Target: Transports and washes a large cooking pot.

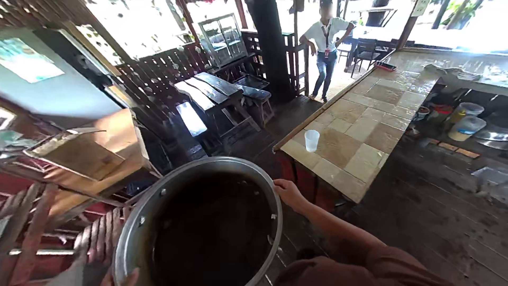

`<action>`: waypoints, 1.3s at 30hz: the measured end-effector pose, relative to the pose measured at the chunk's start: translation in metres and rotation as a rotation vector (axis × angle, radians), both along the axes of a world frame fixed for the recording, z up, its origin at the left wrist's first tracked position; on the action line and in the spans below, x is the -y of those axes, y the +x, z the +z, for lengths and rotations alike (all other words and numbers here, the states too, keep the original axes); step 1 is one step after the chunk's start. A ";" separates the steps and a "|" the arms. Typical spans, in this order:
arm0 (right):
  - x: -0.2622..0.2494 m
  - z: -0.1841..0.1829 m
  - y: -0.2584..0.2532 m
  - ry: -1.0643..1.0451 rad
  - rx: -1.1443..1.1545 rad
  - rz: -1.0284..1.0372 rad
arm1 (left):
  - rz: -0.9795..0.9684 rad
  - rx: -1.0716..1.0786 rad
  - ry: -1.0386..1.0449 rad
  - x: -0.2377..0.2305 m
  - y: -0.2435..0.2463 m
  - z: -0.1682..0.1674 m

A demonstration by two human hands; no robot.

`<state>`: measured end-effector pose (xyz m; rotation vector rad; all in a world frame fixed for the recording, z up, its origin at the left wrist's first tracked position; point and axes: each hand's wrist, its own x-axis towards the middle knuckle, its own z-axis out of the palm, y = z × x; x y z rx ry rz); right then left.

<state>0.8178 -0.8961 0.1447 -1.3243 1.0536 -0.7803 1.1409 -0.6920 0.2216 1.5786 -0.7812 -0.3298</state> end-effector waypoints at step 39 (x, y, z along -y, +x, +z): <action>0.607 0.002 0.167 0.108 -0.125 -0.922 | -0.638 -0.291 0.141 0.906 0.185 -0.024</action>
